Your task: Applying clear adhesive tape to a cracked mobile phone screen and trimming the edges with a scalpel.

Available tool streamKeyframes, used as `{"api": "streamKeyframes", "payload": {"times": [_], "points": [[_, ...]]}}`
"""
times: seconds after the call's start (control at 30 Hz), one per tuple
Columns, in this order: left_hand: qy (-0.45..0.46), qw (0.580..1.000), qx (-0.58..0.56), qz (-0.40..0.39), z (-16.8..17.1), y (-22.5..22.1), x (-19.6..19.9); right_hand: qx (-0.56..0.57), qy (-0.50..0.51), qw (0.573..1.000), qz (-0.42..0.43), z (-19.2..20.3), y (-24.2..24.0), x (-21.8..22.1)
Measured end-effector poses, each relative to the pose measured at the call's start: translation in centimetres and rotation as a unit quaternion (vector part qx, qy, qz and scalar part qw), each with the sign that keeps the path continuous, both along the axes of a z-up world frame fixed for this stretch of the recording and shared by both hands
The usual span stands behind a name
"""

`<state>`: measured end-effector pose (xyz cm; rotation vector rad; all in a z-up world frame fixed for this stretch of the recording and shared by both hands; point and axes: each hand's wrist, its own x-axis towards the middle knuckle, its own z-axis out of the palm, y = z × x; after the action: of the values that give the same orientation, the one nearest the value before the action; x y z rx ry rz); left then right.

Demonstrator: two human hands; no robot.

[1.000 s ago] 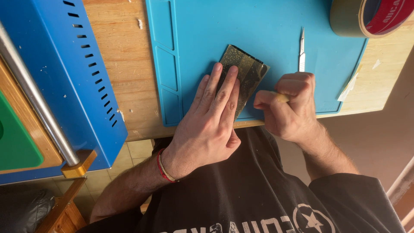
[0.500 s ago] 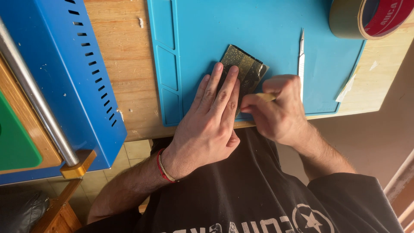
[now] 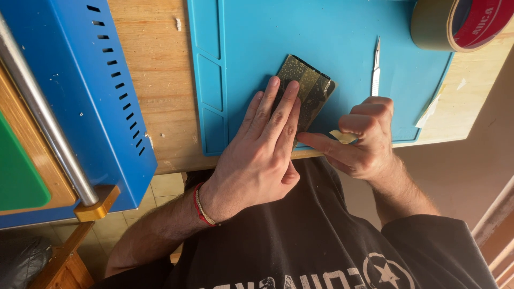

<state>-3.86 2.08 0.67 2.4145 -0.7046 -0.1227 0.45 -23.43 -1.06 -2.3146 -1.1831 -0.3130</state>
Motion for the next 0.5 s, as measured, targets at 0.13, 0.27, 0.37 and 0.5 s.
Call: {"api": "streamKeyframes", "payload": {"times": [0.13,0.27,0.37,0.5], "points": [[-0.010,1.000,0.000,0.007,-0.1,0.0,0.0,-0.024,-0.012,1.000,0.010,-0.4,0.5,-0.3],[-0.019,1.000,0.017,0.011,-0.1,-0.2,0.0,-0.090,-0.023,0.995,-0.035,-0.6,1.7,-0.9],[-0.017,1.000,0.016,0.008,0.2,0.0,0.3,-0.039,0.094,0.994,-0.043,0.5,2.8,0.2],[-0.023,0.999,0.035,0.008,0.0,-0.2,0.2,-0.067,0.115,0.985,-0.105,0.4,1.7,-0.8]]}}
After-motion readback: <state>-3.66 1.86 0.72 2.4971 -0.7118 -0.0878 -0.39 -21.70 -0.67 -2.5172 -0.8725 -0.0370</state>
